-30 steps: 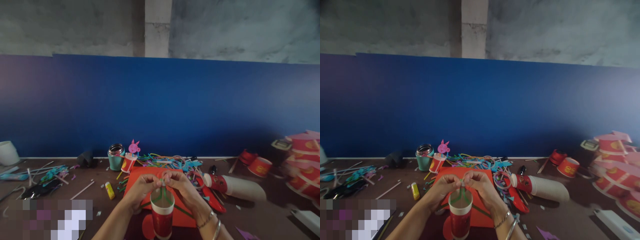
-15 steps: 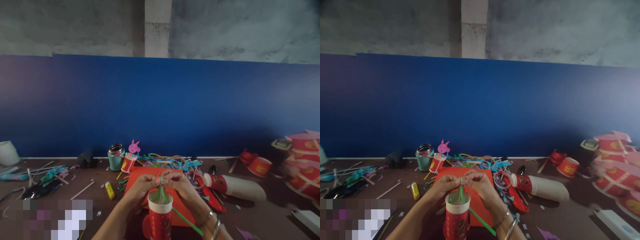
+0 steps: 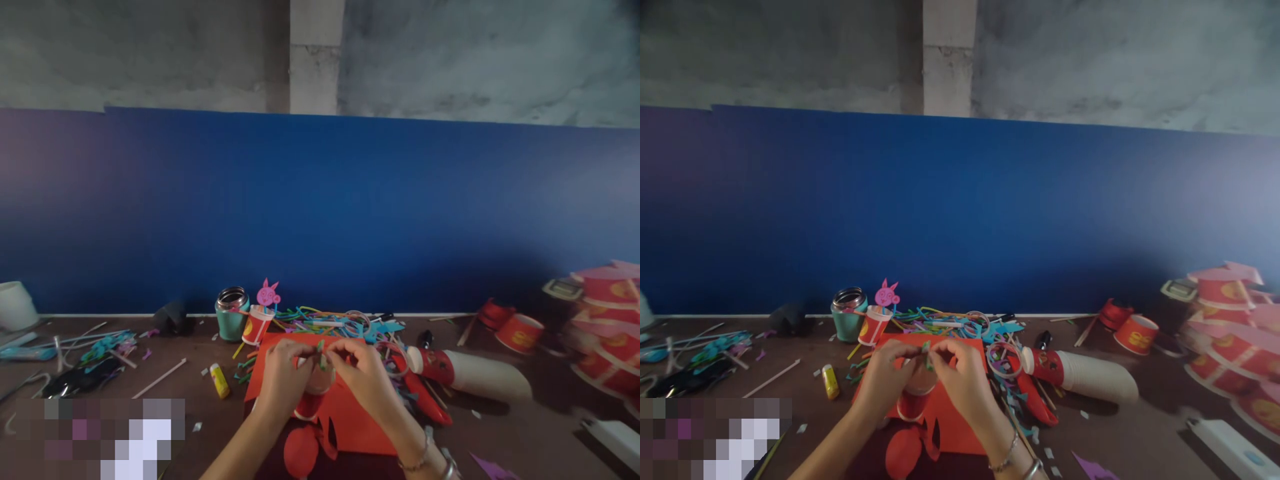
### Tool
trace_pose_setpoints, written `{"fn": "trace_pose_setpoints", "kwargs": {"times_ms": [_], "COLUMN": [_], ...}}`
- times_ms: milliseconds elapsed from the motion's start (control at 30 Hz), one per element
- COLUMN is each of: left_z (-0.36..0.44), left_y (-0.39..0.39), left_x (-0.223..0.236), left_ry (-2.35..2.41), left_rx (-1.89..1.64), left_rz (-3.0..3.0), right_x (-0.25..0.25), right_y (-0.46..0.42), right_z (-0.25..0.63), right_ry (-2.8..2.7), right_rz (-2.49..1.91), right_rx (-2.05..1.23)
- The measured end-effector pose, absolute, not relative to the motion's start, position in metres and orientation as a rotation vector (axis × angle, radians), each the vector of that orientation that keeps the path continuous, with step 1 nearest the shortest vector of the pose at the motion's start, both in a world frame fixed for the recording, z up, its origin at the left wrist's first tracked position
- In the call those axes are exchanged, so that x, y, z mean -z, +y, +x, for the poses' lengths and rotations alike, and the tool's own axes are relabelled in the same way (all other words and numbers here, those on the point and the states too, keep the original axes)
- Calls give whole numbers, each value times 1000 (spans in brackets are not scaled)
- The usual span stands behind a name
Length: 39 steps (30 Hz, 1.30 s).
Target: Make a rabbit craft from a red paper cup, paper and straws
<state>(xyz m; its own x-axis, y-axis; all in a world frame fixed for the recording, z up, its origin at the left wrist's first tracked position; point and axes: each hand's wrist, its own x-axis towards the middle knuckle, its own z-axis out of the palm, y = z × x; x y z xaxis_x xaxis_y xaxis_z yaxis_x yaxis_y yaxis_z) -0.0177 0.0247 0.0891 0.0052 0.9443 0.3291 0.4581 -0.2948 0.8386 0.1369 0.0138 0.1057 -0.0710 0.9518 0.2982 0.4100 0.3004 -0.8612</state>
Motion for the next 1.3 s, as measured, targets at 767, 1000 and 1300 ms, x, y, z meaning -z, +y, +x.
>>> {"fn": "trace_pose_setpoints", "kwargs": {"times_ms": [767, 1000, 1300], "left_z": [-14, -15, -21], "left_y": [3, 9, 25], "left_x": [-99, -99, -102], "left_ry": [1455, 1481, 1190], "left_rx": [-1204, -1202, -1187], "left_rz": [2453, 2212, 1546], "right_x": [-103, -107, -94], "right_y": [3, 5, 27], "right_z": [126, 130, 169], "right_ry": [-1710, -1708, -1750], "right_rz": [-1376, -1343, -1755], "right_rx": [-528, -561, -153]}}
